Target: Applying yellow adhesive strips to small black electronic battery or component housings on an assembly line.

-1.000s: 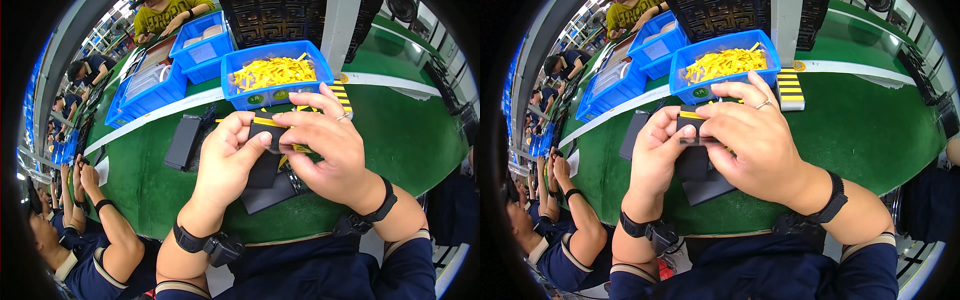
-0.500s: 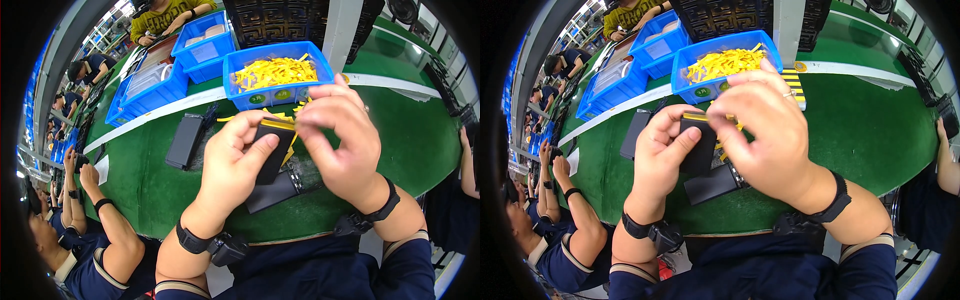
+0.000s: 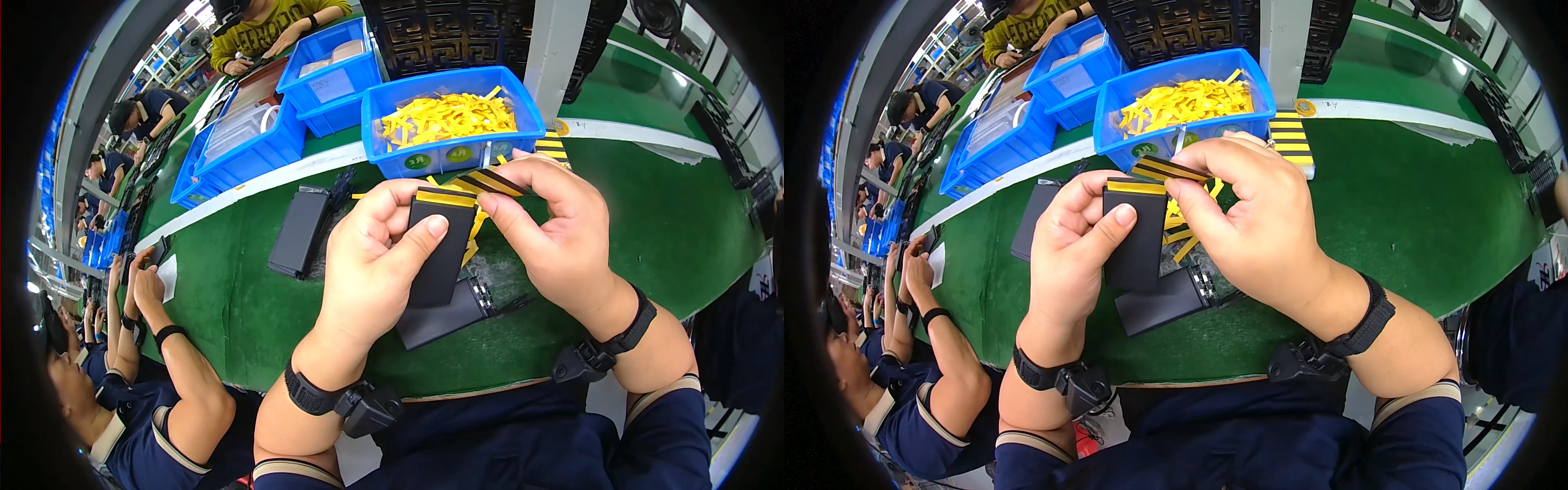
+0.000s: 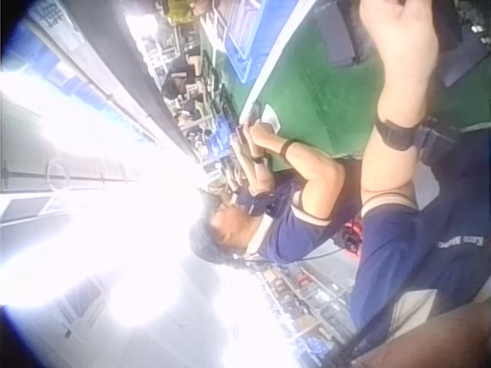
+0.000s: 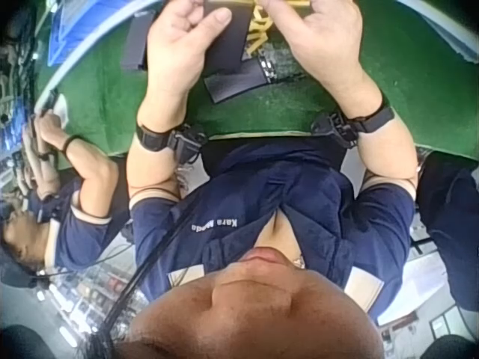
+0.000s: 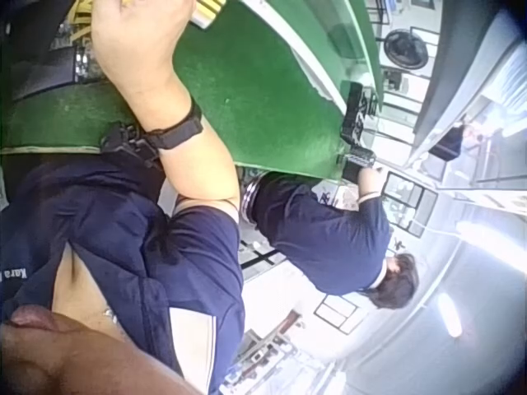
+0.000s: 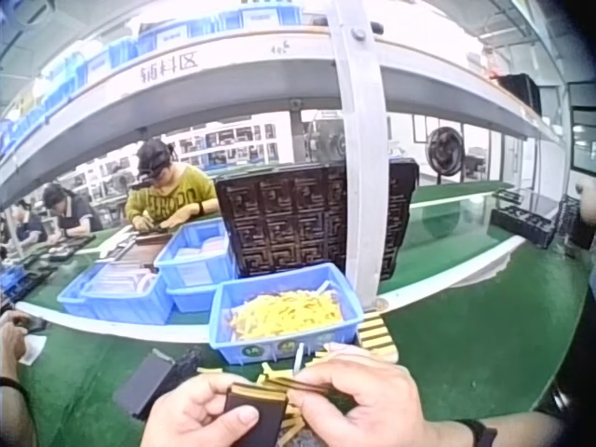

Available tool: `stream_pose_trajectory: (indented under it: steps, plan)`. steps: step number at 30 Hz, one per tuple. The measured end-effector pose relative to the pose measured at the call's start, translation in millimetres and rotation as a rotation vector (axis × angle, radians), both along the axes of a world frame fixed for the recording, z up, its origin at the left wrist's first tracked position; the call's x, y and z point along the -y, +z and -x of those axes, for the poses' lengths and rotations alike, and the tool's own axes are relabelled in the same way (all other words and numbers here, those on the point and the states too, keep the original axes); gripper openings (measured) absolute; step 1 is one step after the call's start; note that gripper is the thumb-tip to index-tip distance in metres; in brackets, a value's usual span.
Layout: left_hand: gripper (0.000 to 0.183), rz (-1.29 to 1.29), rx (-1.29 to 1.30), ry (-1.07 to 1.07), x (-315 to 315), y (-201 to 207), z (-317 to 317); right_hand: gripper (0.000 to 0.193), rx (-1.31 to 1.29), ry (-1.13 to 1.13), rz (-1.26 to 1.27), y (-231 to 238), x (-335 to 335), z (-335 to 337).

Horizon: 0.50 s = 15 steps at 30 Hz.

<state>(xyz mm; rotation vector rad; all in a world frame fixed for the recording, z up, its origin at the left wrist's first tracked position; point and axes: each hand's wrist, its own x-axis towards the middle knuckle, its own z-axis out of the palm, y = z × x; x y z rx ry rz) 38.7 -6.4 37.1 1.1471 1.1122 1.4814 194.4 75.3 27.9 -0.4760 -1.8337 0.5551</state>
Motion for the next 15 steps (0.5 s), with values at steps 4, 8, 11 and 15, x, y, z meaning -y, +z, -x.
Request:
stream_pose_trajectory:
  steps: [4, 8, 11, 15]
  plan:
    - [0.024, -0.006, -0.037, 0.042, 0.0, -2.0, -4.2, 0.014, -0.006, 0.005, 0.144, 0.1, 4.3, 3.2]
    - [0.023, -0.061, -0.201, 0.163, 1.5, -5.9, -12.9, 0.011, 0.131, -0.126, -0.196, -0.4, -0.7, 4.8]
    - [0.023, -0.125, -0.457, 0.248, 1.9, -6.6, -12.5, 0.010, 0.175, -0.090, -0.225, -0.1, 1.9, 5.4]
    - [0.021, -0.151, -0.776, 0.414, -7.1, -4.8, 13.0, 0.009, 0.186, 0.024, -0.113, 2.8, 6.4, 1.9]
